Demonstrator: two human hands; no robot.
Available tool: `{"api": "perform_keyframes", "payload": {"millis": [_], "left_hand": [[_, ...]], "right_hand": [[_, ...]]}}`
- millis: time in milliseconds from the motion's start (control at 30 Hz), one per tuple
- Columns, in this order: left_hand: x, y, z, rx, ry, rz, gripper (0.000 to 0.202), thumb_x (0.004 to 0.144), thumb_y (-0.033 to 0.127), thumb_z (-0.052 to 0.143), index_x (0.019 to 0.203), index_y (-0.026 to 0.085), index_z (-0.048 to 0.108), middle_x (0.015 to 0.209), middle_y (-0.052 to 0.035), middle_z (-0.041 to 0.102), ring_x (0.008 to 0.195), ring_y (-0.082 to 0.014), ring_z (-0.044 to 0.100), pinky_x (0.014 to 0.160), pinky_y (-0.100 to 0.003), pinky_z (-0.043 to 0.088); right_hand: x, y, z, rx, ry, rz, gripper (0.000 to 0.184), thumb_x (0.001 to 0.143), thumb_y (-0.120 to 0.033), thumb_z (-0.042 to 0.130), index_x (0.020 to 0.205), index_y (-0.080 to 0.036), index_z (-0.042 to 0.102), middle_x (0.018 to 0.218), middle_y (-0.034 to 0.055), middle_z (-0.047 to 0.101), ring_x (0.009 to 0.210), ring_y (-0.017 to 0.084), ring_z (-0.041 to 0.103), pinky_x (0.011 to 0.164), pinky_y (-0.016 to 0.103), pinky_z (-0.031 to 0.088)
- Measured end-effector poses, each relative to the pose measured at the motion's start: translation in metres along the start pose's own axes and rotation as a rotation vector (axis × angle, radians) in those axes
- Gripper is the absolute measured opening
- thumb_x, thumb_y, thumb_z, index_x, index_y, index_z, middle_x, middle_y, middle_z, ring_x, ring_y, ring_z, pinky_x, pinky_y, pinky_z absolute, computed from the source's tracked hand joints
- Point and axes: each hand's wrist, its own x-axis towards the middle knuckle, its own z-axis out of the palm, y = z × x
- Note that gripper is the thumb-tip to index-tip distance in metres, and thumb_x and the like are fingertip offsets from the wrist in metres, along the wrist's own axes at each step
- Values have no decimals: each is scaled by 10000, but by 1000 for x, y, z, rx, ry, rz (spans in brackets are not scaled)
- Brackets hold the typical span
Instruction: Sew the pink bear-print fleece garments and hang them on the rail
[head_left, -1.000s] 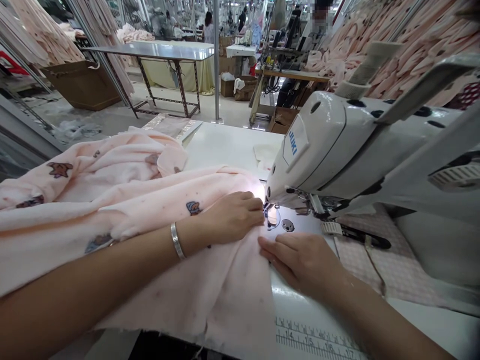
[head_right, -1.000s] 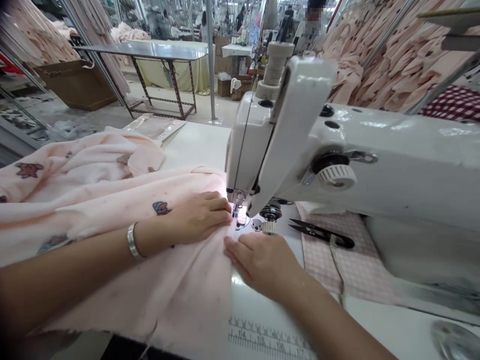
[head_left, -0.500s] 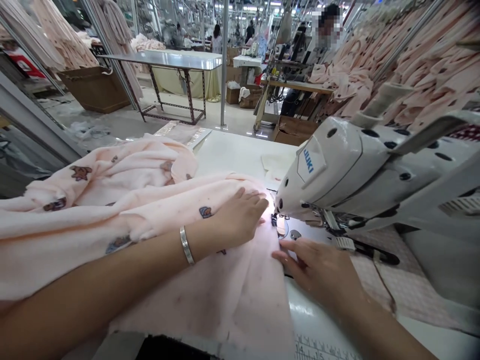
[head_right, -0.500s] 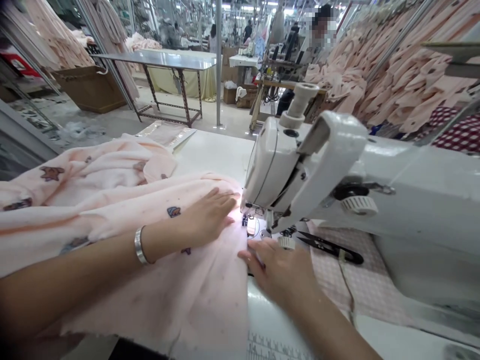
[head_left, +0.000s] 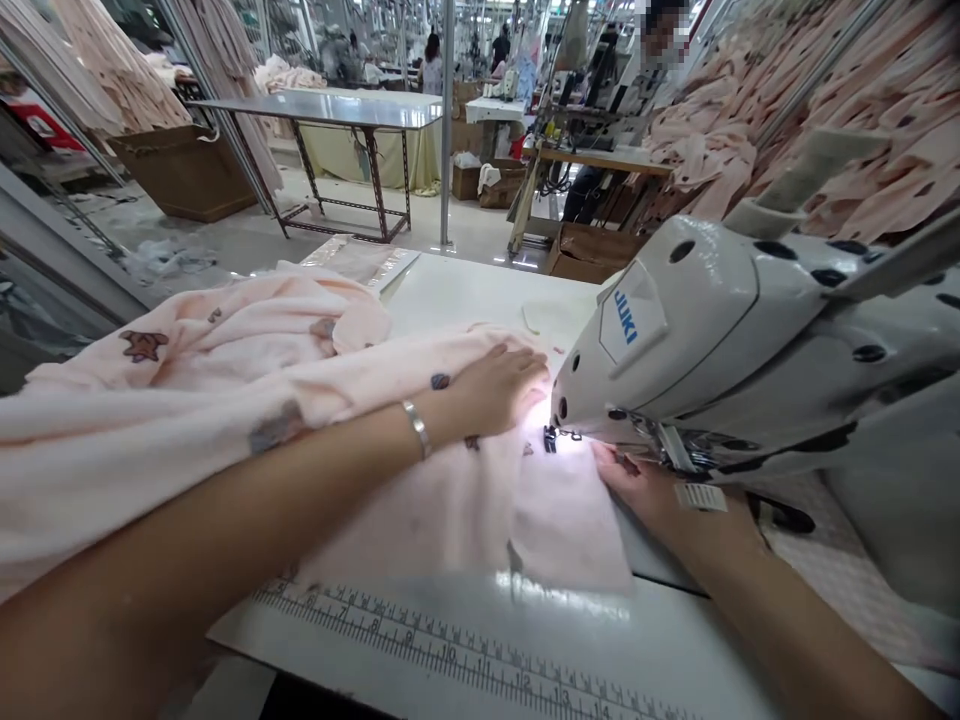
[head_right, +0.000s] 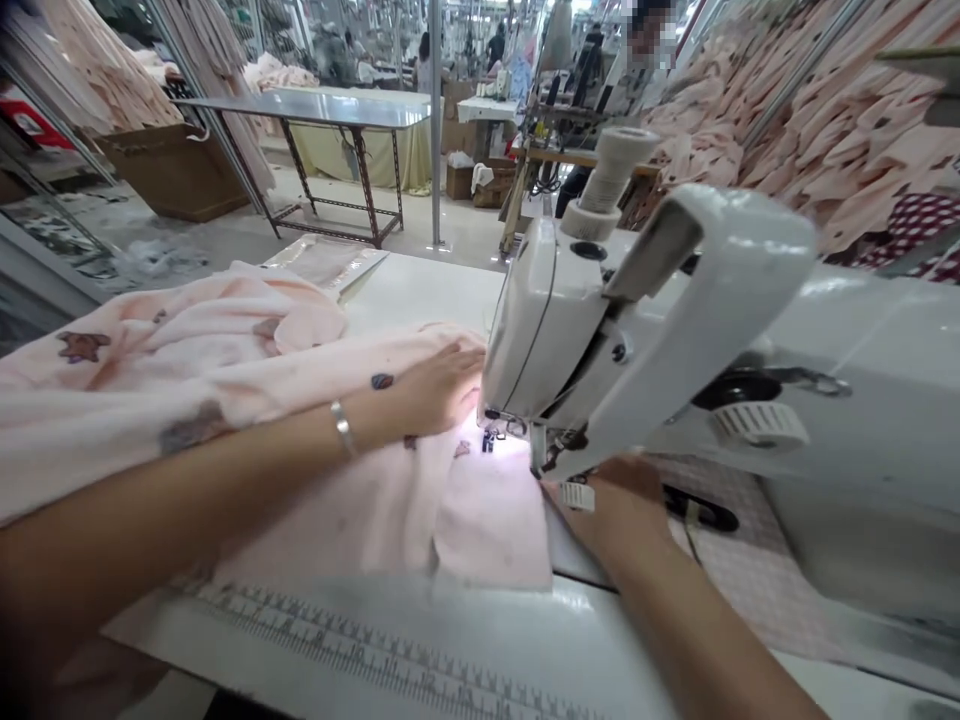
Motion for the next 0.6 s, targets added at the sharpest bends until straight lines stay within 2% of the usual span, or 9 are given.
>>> {"api": "perform_keyframes", "payload": {"millis": [67, 133, 200, 267, 367, 433, 533, 600], "left_hand": [[10, -5, -5, 13, -9, 8, 190, 922, 173, 402, 1004, 132, 568, 1167, -104, 582, 1174, -219, 481, 1055, -414, 315], [2, 5, -18, 24, -1, -55, 171, 921, 169, 414, 989, 129, 566, 1135, -110, 582, 1156, -231, 477, 1043, -431, 319], [-23, 28, -35, -8, 3, -140, 151, 919, 219, 448, 978, 141, 562, 1083, -101, 585, 1083, -236, 495, 983, -430, 377], [-59, 58, -48, -72, -14, -164, 180, 891, 310, 512, 983, 163, 557, 1080, -92, 569, 1034, -243, 494, 919, -430, 426], [-106, 91, -54, -62, -51, -105, 234, 832, 297, 551, 1020, 157, 544, 1219, -121, 507, 1138, -281, 440, 1034, -530, 322], [-119, 97, -50, 3, -38, -43, 193, 817, 192, 506, 998, 146, 552, 1227, -122, 506, 1147, -272, 441, 1089, -547, 238], [-113, 93, -47, 47, 31, 33, 153, 824, 111, 437, 883, 137, 576, 1032, -94, 578, 988, -212, 507, 1075, -461, 298], [-103, 91, -51, 7, 71, 27, 149, 851, 135, 426, 823, 134, 573, 896, -75, 582, 868, -187, 511, 1007, -410, 378]], "right_hand": [[-3, -6, -5, -14, 40, -54, 299, 888, -436, 482, 828, -225, 684, 750, 66, 689, 681, 226, 615, 587, 327, 399], [-11, -20, -11, 34, 49, -196, 239, 910, -374, 481, 906, -236, 677, 788, 44, 681, 711, 194, 617, 577, 297, 385], [-20, -36, -18, 144, -11, -381, 192, 920, -314, 494, 1008, -229, 642, 795, 28, 644, 715, 164, 589, 579, 279, 381], [-27, -49, -23, 238, -117, -509, 246, 919, -339, 514, 1100, -193, 593, 801, 36, 591, 699, 164, 535, 598, 294, 385], [-31, -59, -24, 274, -237, -532, 411, 905, -485, 487, 1166, -174, 554, 827, 58, 541, 694, 186, 476, 610, 333, 373], [-32, -62, -22, 281, -273, -518, 471, 901, -533, 456, 1199, -178, 537, 841, 67, 522, 701, 193, 460, 615, 344, 362], [-33, -64, -21, 300, -305, -504, 508, 892, -560, 453, 1229, -186, 518, 851, 69, 509, 710, 194, 453, 629, 349, 353], [-34, -65, -21, 349, -291, -487, 434, 906, -515, 465, 1195, -198, 533, 843, 60, 516, 714, 188, 462, 634, 338, 357]]}}
